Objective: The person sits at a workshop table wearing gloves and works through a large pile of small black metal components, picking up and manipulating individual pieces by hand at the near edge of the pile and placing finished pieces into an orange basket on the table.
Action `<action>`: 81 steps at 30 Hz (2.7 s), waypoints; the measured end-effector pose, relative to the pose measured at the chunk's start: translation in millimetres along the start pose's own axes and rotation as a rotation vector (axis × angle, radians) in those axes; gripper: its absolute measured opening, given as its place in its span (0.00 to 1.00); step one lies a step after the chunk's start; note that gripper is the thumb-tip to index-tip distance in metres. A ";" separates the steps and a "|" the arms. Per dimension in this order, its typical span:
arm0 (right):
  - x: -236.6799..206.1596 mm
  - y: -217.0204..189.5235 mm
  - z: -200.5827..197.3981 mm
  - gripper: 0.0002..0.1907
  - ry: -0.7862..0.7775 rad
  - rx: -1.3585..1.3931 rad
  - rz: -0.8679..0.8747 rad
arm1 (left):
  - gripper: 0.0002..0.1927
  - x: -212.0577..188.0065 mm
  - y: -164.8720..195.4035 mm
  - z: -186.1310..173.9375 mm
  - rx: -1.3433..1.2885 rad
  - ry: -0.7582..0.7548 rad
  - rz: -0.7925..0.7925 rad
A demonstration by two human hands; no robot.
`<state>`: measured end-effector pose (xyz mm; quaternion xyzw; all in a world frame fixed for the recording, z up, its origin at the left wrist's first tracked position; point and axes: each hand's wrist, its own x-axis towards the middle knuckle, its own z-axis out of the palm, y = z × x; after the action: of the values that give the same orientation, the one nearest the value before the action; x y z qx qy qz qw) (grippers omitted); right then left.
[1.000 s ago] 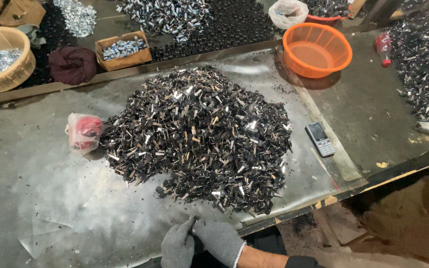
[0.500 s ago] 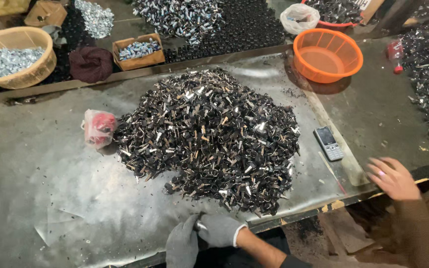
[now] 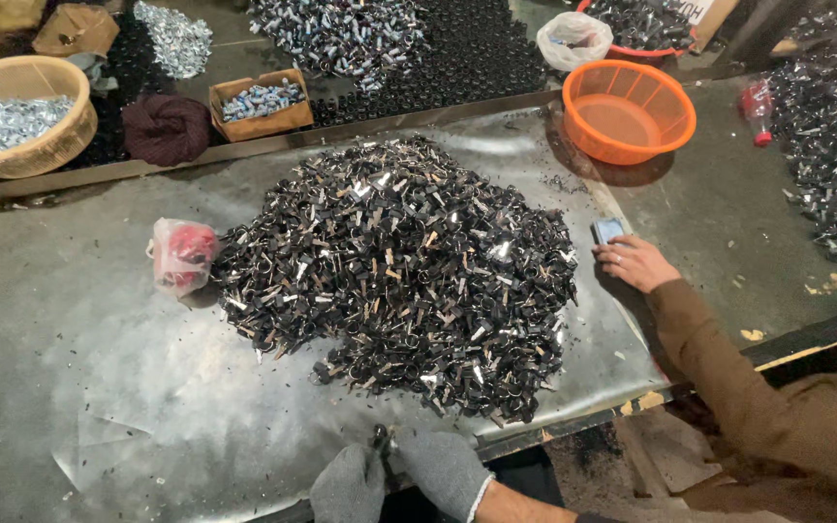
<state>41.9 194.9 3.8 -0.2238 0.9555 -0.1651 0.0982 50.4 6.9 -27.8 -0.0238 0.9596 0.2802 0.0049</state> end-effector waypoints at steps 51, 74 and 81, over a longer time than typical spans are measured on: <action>45.9 -22.9 -20.9 0.17 -0.195 0.108 0.147 | 0.03 13.2 8.1 -52.6 -0.091 0.089 0.238; -3.8 -33.9 -50.7 0.27 0.367 0.646 0.118 | 0.10 -1.3 47.4 -58.6 -0.361 0.101 0.274; -3.1 -20.8 -61.0 0.28 -0.050 0.998 0.140 | 0.10 -8.0 42.6 -40.1 -0.650 0.001 -0.071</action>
<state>36.9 195.4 68.2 -0.0889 0.7703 -0.5892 0.2271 56.5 21.5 29.1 -0.0579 0.8186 0.5714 0.0061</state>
